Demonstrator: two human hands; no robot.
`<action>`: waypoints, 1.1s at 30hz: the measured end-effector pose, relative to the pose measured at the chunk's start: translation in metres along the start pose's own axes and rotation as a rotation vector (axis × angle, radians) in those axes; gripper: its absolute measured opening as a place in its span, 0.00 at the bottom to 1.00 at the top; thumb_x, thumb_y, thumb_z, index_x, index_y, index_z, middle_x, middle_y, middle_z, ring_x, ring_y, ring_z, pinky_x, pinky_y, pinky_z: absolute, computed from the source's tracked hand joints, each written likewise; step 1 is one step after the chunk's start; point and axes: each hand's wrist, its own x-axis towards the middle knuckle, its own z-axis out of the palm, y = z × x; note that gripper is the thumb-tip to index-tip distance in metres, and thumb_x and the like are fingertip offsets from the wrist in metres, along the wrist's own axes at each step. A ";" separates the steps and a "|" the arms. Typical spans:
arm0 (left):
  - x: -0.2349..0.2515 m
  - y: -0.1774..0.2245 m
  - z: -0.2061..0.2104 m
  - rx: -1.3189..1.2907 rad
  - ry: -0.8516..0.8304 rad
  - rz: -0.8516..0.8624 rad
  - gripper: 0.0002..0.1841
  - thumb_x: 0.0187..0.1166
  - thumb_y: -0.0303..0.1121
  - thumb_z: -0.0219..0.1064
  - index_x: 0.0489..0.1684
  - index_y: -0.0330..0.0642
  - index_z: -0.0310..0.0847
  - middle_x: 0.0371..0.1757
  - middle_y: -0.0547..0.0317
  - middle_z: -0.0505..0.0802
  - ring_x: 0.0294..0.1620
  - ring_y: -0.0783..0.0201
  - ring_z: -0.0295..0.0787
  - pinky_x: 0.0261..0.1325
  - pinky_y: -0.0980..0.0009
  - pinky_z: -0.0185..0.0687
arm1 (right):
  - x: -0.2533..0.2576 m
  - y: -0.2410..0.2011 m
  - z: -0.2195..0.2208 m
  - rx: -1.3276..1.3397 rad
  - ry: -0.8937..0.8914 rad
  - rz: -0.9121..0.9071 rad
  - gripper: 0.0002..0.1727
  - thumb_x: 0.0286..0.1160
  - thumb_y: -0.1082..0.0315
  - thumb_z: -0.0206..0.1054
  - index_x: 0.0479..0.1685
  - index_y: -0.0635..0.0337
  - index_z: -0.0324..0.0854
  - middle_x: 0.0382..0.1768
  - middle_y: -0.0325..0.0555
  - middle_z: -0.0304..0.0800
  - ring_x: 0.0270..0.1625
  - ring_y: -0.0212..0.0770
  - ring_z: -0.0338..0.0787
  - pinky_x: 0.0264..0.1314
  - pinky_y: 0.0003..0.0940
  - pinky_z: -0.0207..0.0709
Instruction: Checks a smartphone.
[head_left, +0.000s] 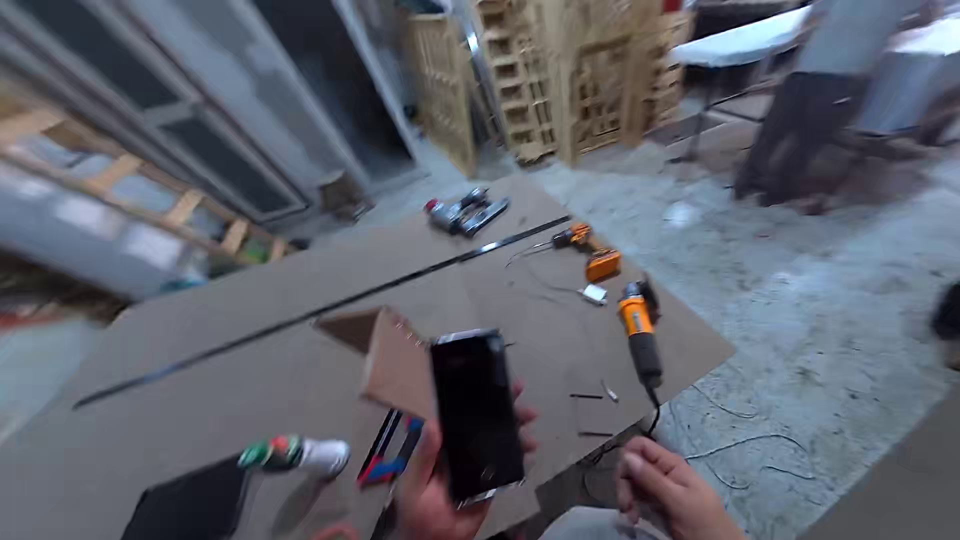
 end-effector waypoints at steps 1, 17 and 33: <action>0.008 0.000 0.005 -0.041 -0.005 0.048 0.33 0.83 0.57 0.59 0.80 0.43 0.74 0.81 0.32 0.77 0.76 0.33 0.79 0.73 0.40 0.79 | -0.003 0.002 -0.003 -0.006 -0.009 -0.011 0.15 0.91 0.54 0.57 0.46 0.52 0.84 0.29 0.41 0.90 0.30 0.35 0.89 0.35 0.34 0.87; 0.011 -0.013 0.023 0.075 0.543 0.116 0.27 0.91 0.45 0.41 0.66 0.33 0.79 0.62 0.28 0.89 0.64 0.38 0.90 0.62 0.42 0.88 | -0.017 0.007 -0.015 0.025 0.166 -0.170 0.16 0.92 0.54 0.55 0.46 0.54 0.81 0.36 0.47 0.91 0.33 0.38 0.91 0.37 0.32 0.88; -0.008 -0.016 0.025 0.215 0.383 0.140 0.37 0.66 0.21 0.63 0.84 0.35 0.59 0.72 0.24 0.80 0.72 0.33 0.81 0.69 0.39 0.82 | -0.009 0.006 -0.010 -0.167 -0.007 -0.121 0.39 0.80 0.48 0.70 0.88 0.54 0.66 0.86 0.53 0.70 0.81 0.58 0.78 0.75 0.55 0.82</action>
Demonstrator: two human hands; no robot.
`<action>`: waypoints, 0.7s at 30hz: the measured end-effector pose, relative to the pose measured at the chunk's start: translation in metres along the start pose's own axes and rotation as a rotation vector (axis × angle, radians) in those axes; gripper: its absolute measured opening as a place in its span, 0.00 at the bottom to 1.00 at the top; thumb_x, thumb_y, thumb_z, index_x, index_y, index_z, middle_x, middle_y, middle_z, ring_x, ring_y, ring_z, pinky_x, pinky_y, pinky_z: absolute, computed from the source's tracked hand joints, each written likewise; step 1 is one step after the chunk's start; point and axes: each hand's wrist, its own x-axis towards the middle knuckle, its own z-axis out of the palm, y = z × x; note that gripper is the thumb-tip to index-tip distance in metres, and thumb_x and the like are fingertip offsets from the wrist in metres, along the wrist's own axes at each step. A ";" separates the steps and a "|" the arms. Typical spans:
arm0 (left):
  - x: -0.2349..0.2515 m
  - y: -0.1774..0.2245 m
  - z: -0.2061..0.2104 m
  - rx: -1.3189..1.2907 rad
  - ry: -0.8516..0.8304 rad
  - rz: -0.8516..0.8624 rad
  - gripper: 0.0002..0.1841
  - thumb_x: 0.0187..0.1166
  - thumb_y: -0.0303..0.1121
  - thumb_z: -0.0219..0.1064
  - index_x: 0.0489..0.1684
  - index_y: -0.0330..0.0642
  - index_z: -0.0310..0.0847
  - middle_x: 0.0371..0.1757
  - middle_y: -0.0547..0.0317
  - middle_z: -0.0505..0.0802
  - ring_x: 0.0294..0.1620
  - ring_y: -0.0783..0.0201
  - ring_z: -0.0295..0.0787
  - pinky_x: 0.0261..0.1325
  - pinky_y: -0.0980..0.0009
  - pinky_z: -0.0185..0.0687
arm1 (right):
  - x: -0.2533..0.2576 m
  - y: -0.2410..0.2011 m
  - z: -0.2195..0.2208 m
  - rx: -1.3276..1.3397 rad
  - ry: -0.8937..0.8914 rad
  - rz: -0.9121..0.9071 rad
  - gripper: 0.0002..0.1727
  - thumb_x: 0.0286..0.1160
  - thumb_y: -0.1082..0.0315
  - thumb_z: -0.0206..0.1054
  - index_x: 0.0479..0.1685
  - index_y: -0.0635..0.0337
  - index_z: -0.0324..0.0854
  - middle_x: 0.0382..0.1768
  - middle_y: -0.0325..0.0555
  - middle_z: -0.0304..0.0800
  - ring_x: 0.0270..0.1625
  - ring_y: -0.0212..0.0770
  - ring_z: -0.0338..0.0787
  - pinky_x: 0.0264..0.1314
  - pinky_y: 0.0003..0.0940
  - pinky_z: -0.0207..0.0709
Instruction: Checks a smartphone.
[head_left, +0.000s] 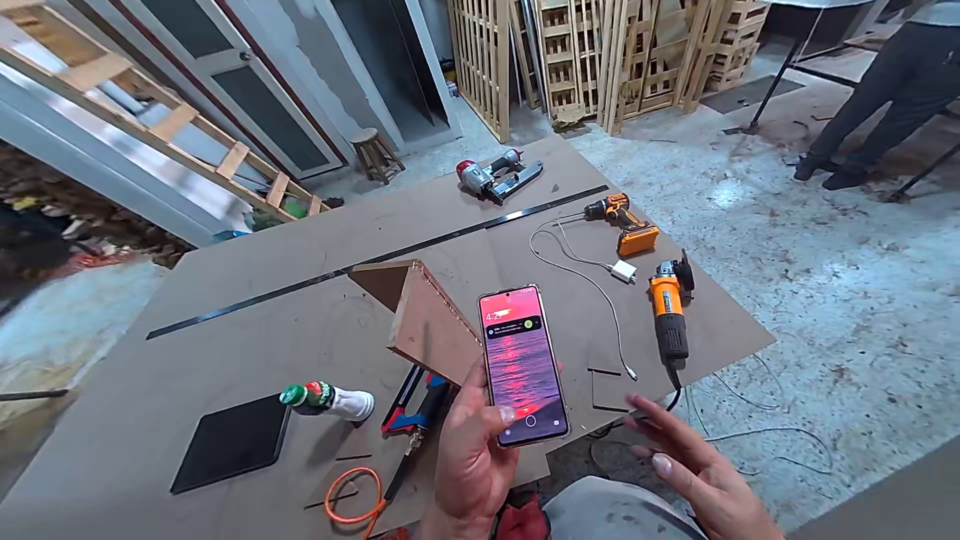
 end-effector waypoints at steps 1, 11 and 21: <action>0.000 -0.001 -0.001 -0.004 0.009 -0.008 0.36 0.67 0.22 0.62 0.82 0.35 0.61 0.72 0.24 0.80 0.72 0.33 0.82 0.69 0.40 0.82 | -0.001 -0.002 0.001 0.020 -0.032 0.021 0.37 0.82 0.49 0.68 0.87 0.56 0.67 0.80 0.55 0.77 0.76 0.58 0.82 0.72 0.55 0.84; 0.003 -0.010 0.002 -0.009 -0.049 -0.028 0.41 0.62 0.19 0.73 0.84 0.39 0.61 0.73 0.26 0.80 0.72 0.34 0.81 0.73 0.39 0.79 | -0.005 0.001 -0.003 0.073 -0.079 0.058 0.27 0.89 0.57 0.61 0.81 0.63 0.72 0.57 0.60 0.91 0.54 0.55 0.94 0.60 0.50 0.90; 0.008 -0.012 0.010 0.067 -0.061 -0.025 0.44 0.62 0.17 0.75 0.85 0.43 0.59 0.72 0.28 0.82 0.71 0.36 0.84 0.70 0.41 0.83 | -0.006 0.003 -0.008 0.097 -0.063 0.059 0.27 0.89 0.57 0.61 0.81 0.63 0.73 0.55 0.61 0.92 0.53 0.56 0.94 0.60 0.50 0.90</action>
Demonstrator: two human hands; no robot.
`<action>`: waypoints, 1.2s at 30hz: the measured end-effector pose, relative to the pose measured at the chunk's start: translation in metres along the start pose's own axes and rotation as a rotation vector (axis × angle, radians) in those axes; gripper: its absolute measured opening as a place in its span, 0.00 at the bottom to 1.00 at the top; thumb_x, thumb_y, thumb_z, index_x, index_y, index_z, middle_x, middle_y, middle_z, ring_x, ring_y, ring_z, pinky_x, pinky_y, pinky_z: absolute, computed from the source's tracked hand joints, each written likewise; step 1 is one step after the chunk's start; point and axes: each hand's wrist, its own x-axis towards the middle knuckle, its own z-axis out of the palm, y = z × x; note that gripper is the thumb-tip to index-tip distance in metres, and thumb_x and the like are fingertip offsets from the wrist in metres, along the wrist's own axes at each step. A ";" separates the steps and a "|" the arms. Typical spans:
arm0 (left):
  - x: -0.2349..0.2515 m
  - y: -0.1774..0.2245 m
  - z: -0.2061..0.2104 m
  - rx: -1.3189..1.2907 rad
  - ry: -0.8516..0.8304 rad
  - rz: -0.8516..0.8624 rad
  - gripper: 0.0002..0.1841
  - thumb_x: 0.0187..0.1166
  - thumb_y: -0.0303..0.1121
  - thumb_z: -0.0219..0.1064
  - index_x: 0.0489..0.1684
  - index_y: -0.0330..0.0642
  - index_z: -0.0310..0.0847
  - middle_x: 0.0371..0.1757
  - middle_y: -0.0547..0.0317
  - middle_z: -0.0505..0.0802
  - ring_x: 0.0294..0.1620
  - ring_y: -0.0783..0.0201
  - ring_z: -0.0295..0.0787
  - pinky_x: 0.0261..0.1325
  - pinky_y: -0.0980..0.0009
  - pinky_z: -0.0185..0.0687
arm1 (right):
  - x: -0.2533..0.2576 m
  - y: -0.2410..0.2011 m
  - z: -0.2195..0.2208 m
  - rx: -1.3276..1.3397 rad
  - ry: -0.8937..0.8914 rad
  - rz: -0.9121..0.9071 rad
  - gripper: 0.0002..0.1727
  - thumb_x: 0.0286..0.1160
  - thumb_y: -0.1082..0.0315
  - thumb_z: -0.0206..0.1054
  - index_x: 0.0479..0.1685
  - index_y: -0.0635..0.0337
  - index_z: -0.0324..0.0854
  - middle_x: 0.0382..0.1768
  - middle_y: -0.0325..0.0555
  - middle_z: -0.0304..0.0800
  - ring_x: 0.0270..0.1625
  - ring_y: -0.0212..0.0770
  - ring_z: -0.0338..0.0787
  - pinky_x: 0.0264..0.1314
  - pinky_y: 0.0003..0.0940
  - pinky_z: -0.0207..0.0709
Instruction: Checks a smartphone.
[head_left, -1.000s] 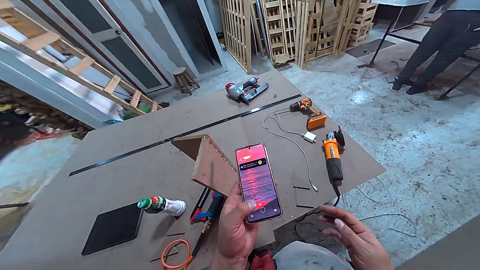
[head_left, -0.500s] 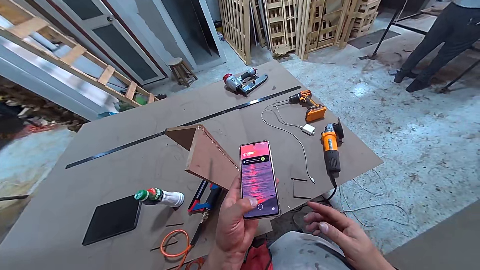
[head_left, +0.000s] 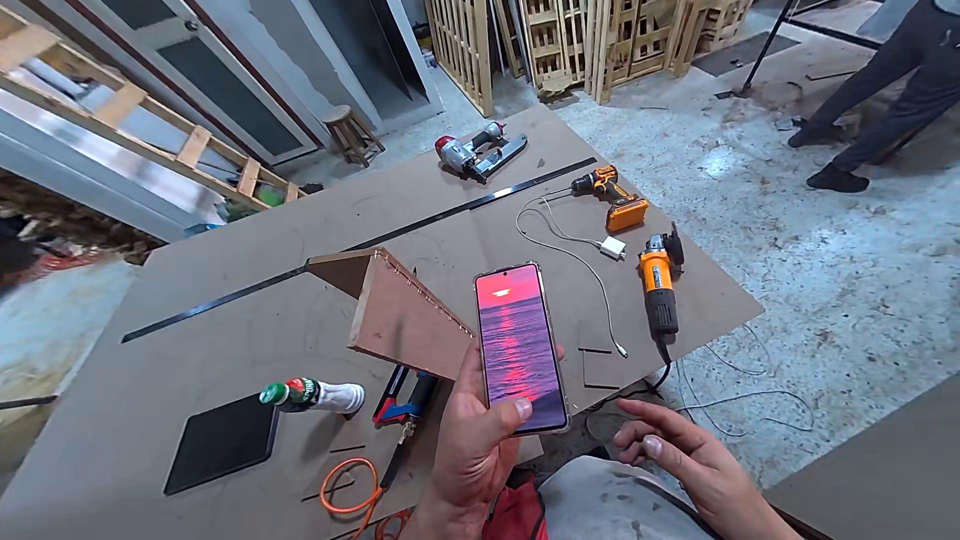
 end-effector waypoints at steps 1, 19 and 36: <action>0.000 -0.001 -0.001 -0.020 -0.022 0.008 0.44 0.63 0.18 0.74 0.86 0.43 0.59 0.72 0.28 0.81 0.71 0.36 0.83 0.71 0.41 0.82 | 0.000 0.000 -0.001 0.000 -0.001 -0.001 0.27 0.89 0.57 0.61 0.81 0.63 0.73 0.55 0.61 0.92 0.53 0.56 0.94 0.60 0.50 0.90; -0.004 0.002 0.001 -0.152 0.050 -0.036 0.25 0.85 0.38 0.48 0.78 0.42 0.72 0.68 0.32 0.85 0.68 0.41 0.86 0.68 0.44 0.84 | -0.007 -0.008 0.005 -0.047 0.183 -0.012 0.21 0.91 0.47 0.55 0.32 0.49 0.80 0.16 0.31 0.78 0.11 0.23 0.71 0.13 0.19 0.70; -0.007 0.003 -0.007 -0.098 0.088 -0.028 0.24 0.81 0.35 0.51 0.76 0.45 0.75 0.66 0.33 0.87 0.67 0.42 0.88 0.66 0.45 0.85 | 0.000 0.005 -0.002 -0.126 0.466 -0.062 0.26 0.92 0.50 0.52 0.38 0.57 0.91 0.39 0.44 0.91 0.46 0.38 0.87 0.58 0.35 0.81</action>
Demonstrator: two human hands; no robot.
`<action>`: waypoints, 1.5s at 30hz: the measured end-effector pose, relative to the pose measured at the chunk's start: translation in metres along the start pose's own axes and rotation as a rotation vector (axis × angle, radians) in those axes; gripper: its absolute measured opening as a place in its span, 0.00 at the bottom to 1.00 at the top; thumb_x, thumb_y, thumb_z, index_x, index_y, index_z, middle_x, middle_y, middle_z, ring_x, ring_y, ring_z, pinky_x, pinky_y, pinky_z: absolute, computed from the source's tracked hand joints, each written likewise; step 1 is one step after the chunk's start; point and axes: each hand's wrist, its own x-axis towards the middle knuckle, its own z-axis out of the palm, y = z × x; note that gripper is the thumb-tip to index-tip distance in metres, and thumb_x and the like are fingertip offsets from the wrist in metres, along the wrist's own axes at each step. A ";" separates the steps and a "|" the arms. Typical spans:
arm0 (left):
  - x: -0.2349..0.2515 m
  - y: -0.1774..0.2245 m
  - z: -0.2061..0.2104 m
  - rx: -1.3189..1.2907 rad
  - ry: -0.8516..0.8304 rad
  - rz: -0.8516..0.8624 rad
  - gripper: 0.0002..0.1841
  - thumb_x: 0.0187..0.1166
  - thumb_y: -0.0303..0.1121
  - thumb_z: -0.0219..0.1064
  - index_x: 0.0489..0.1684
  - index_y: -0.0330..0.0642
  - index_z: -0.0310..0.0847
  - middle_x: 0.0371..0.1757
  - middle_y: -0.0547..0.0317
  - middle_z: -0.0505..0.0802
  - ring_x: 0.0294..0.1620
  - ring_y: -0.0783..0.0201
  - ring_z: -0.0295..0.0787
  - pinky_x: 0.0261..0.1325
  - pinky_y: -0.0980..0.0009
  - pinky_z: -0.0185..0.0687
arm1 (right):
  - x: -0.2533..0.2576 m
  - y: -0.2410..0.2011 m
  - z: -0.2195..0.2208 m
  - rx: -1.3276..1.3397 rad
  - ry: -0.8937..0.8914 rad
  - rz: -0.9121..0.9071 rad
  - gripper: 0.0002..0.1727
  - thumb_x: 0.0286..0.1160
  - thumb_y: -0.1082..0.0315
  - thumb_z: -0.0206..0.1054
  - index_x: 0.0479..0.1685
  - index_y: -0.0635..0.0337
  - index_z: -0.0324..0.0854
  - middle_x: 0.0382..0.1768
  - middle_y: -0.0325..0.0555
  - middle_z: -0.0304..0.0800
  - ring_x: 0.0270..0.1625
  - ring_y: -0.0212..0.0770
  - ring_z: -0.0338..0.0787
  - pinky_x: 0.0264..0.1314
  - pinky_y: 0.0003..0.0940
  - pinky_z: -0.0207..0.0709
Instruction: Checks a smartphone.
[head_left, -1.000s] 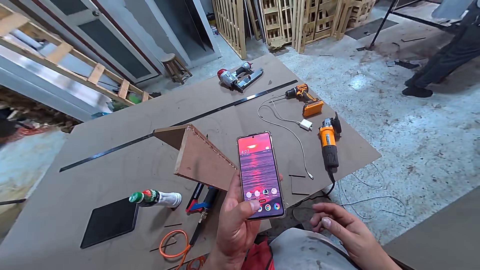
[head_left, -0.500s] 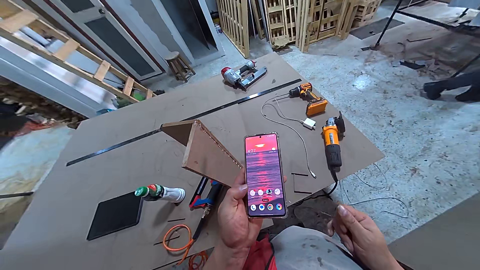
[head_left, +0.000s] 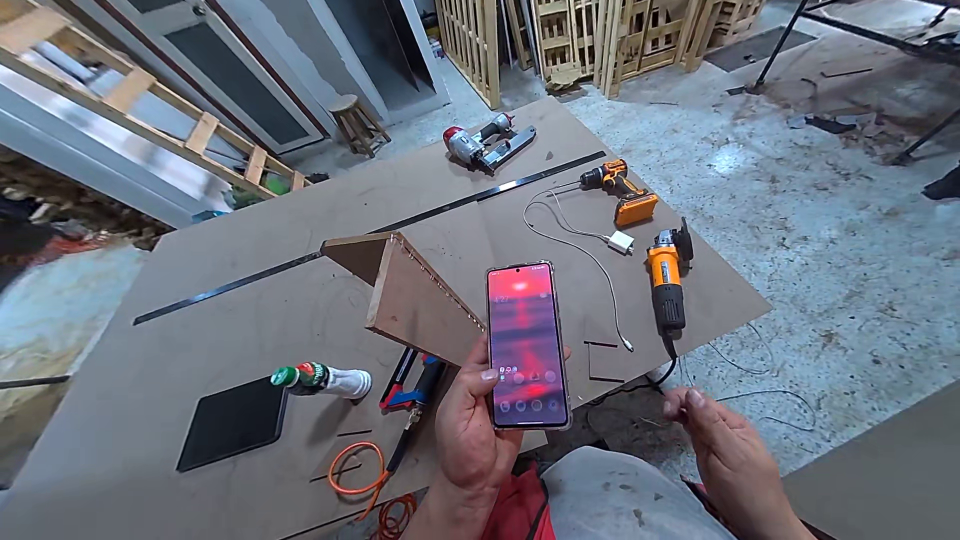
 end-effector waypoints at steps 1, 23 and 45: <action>0.000 0.000 0.000 0.006 0.006 0.000 0.24 0.81 0.36 0.52 0.76 0.45 0.75 0.66 0.34 0.87 0.66 0.43 0.88 0.65 0.46 0.86 | 0.000 0.001 0.000 0.023 -0.026 0.006 0.29 0.93 0.48 0.50 0.39 0.58 0.92 0.40 0.45 0.92 0.46 0.39 0.88 0.58 0.36 0.82; 0.001 -0.003 0.000 0.019 0.064 0.040 0.24 0.85 0.41 0.49 0.75 0.45 0.75 0.65 0.34 0.87 0.66 0.41 0.88 0.65 0.44 0.86 | -0.007 -0.009 0.010 0.187 -0.143 0.092 0.20 0.95 0.55 0.50 0.62 0.58 0.83 0.14 0.39 0.80 0.12 0.30 0.78 0.14 0.25 0.77; -0.004 -0.003 0.002 0.080 0.088 0.059 0.23 0.85 0.41 0.47 0.74 0.44 0.75 0.63 0.35 0.88 0.63 0.44 0.90 0.61 0.46 0.89 | -0.008 -0.002 0.004 0.299 -0.212 0.145 0.40 0.87 0.30 0.37 0.44 0.54 0.86 0.12 0.37 0.79 0.12 0.30 0.80 0.17 0.27 0.79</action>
